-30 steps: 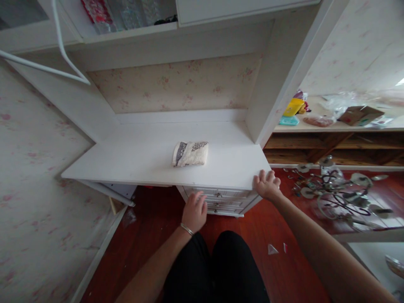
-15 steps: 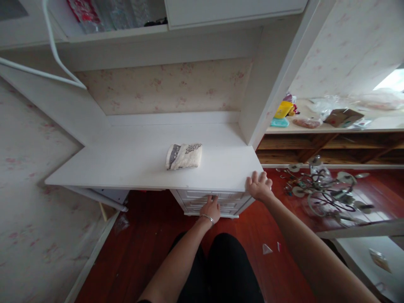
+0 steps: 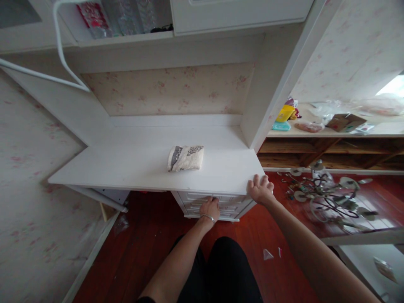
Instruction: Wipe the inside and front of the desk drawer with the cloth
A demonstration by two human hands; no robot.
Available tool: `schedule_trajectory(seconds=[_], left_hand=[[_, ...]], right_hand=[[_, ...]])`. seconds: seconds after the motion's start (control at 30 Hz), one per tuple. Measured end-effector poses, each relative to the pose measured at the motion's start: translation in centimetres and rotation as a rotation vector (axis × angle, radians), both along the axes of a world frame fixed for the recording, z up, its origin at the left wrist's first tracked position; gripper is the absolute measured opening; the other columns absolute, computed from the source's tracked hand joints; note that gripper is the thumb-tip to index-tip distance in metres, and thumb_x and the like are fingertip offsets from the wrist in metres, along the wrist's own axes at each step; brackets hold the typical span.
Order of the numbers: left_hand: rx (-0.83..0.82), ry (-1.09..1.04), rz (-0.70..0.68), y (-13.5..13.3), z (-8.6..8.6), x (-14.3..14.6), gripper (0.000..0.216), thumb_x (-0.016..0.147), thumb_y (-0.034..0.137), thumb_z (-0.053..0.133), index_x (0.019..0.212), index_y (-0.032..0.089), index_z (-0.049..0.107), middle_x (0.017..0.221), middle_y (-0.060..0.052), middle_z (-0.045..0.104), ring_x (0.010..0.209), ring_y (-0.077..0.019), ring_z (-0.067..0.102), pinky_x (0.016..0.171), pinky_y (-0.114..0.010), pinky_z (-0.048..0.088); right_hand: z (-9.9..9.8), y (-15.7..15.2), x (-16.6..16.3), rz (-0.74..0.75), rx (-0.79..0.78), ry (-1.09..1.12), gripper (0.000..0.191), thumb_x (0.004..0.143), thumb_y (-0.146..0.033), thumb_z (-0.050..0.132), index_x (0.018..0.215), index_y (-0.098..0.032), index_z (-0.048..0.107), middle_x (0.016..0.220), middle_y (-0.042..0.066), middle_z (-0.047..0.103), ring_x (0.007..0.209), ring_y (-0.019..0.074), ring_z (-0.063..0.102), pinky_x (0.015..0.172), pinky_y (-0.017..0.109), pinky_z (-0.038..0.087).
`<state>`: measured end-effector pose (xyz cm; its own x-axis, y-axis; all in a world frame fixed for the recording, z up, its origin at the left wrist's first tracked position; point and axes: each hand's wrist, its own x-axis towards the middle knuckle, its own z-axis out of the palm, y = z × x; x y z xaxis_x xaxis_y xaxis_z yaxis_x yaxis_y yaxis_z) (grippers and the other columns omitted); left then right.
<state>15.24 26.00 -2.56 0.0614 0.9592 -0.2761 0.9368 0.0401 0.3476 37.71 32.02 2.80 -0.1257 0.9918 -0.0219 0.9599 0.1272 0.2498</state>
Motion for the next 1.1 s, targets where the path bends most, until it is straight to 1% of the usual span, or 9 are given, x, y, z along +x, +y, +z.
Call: schedule_trajectory(seconds=[0.13,0.23,0.37,0.47,0.57,0.8,0.9,1.0,1.1], left_hand=[[0.029,0.002,-0.017,0.2,-0.4,-0.3,0.036,0.089,0.03,0.035,0.114,0.032,0.06,0.12,-0.006,0.057,0.09,-0.0205,0.063,0.079,-0.036,0.049],[0.038,0.012,-0.019,0.3,-0.4,-0.3,0.035,0.089,0.029,0.036,0.113,0.031,0.061,0.117,-0.005,0.059,0.091,-0.0192,0.063,0.08,-0.034,0.048],[0.019,0.023,-0.015,0.5,0.2,-0.2,0.035,0.088,0.026,0.039,0.114,0.032,0.061,0.122,-0.003,0.058,0.091,-0.0183,0.063,0.081,-0.033,0.049],[-0.008,0.041,-0.026,-0.4,0.8,-0.2,0.034,0.088,0.025,0.038,0.111,0.032,0.063,0.119,-0.002,0.06,0.094,-0.0189,0.062,0.082,-0.033,0.048],[-0.028,0.054,-0.068,-2.9,1.2,-0.5,0.035,0.089,0.027,0.036,0.112,0.032,0.062,0.116,-0.003,0.061,0.095,-0.0198,0.062,0.082,-0.034,0.049],[-0.098,-0.028,-0.178,-11.6,2.0,-1.6,0.036,0.088,0.03,0.037,0.117,0.035,0.058,0.113,-0.002,0.063,0.092,-0.0199,0.063,0.081,-0.036,0.049],[-0.13,-0.061,-0.209,-14.8,2.3,-2.1,0.037,0.088,0.034,0.036,0.119,0.031,0.056,0.113,-0.003,0.063,0.092,-0.0211,0.063,0.079,-0.036,0.05],[-0.175,-0.085,-0.264,-17.4,2.4,-2.5,0.037,0.088,0.034,0.034,0.116,0.027,0.057,0.113,-0.005,0.064,0.094,-0.0225,0.062,0.079,-0.037,0.051],[-0.21,-0.107,-0.326,-19.9,2.2,-2.7,0.036,0.088,0.032,0.034,0.112,0.025,0.059,0.114,-0.007,0.064,0.105,-0.0247,0.058,0.088,-0.041,0.047]], right_hand=[[0.0,-0.1,0.0,0.024,0.033,-0.056,0.043,0.09,-0.022,0.021,0.118,-0.01,0.051,0.14,0.025,0.032,0.124,0.0533,0.025,0.084,0.063,0.03],[0.0,0.0,-0.1,0.015,0.008,-0.067,0.043,0.09,-0.021,0.022,0.121,-0.01,0.049,0.141,0.025,0.03,0.124,0.0529,0.025,0.084,0.064,0.029],[0.0,0.3,-0.1,0.003,-0.023,-0.043,0.042,0.089,-0.024,0.025,0.122,-0.012,0.048,0.142,0.025,0.03,0.126,0.0507,0.024,0.086,0.065,0.028],[-0.1,0.4,0.0,-0.022,-0.028,-0.022,0.042,0.089,-0.026,0.027,0.123,-0.014,0.048,0.143,0.023,0.03,0.128,0.0492,0.021,0.088,0.065,0.026],[-0.2,0.4,0.1,-0.016,-0.04,-0.029,0.041,0.089,-0.024,0.026,0.122,-0.014,0.049,0.142,0.023,0.03,0.127,0.0503,0.022,0.088,0.064,0.027],[-0.3,0.2,0.2,0.023,-0.02,-0.052,0.042,0.091,-0.022,0.022,0.123,-0.013,0.048,0.139,0.026,0.031,0.124,0.0515,0.025,0.085,0.064,0.028],[-0.4,0.1,0.1,0.022,-0.012,-0.06,0.042,0.091,-0.021,0.022,0.122,-0.012,0.049,0.139,0.027,0.03,0.124,0.0518,0.027,0.084,0.064,0.029],[-0.7,0.1,0.0,0.023,-0.009,-0.058,0.039,0.09,-0.019,0.025,0.119,-0.01,0.051,0.138,0.028,0.031,0.124,0.0522,0.027,0.084,0.066,0.028],[-0.5,0.2,-0.1,0.012,-0.041,-0.015,0.038,0.087,-0.02,0.032,0.119,-0.01,0.049,0.139,0.029,0.029,0.127,0.051,0.025,0.086,0.07,0.024]])
